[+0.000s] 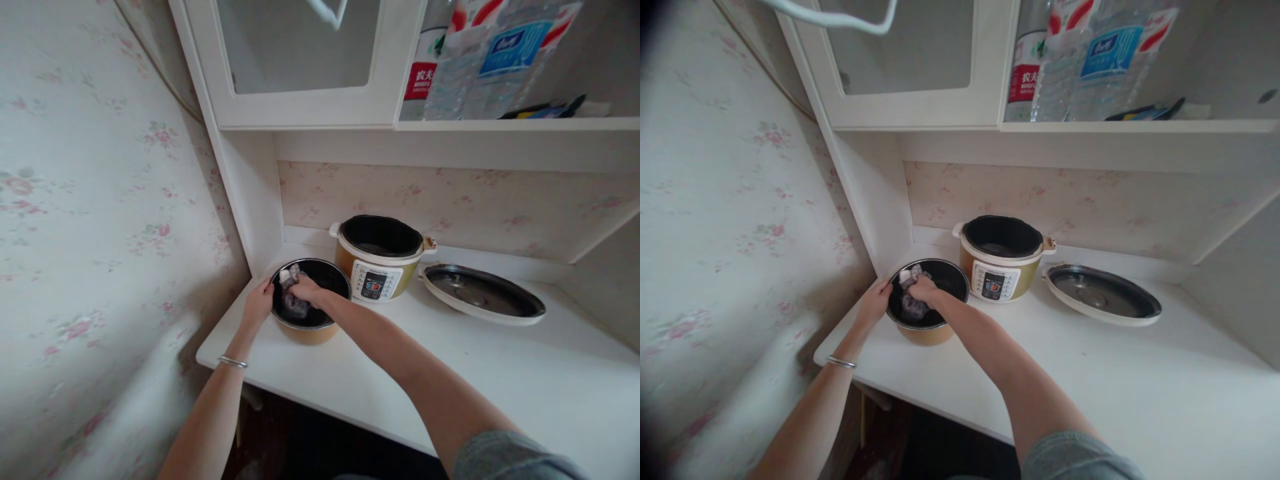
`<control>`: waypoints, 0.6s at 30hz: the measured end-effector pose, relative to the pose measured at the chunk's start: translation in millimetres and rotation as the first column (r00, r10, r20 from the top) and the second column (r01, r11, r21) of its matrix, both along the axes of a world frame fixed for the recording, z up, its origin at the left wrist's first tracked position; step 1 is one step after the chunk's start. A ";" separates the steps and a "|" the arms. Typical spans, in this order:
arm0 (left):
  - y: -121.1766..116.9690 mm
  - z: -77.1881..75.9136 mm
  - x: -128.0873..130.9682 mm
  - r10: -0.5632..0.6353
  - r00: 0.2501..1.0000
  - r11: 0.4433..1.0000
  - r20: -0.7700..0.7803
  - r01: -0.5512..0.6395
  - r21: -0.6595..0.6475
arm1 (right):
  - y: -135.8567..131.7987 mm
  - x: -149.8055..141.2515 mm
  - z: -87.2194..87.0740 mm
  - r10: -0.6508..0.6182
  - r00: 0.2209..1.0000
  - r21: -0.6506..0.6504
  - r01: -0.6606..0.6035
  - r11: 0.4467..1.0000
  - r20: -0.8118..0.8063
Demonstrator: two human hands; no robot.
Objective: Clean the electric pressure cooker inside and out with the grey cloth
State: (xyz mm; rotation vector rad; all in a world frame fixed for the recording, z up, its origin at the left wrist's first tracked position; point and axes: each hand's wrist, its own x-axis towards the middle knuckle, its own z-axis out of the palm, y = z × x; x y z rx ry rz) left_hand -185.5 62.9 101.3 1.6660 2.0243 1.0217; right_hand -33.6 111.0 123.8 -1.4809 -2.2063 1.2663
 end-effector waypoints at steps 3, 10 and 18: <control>-0.4 0.8 0.3 -0.003 0.999 0.999 -0.045 0.001 -0.042 | -10.2 17.5 2.1 0.261 0.962 -0.046 -0.258 0.965 0.083; 2.5 -2.0 4.5 -0.107 0.990 0.994 -0.088 0.106 -0.015 | 19.5 61.8 7.8 0.489 0.662 -0.091 -0.540 0.837 0.568; 5.2 -3.4 8.5 -0.174 0.976 0.985 -0.133 0.175 -0.010 | 30.3 53.0 -2.1 0.353 0.609 0.360 -0.745 0.561 0.711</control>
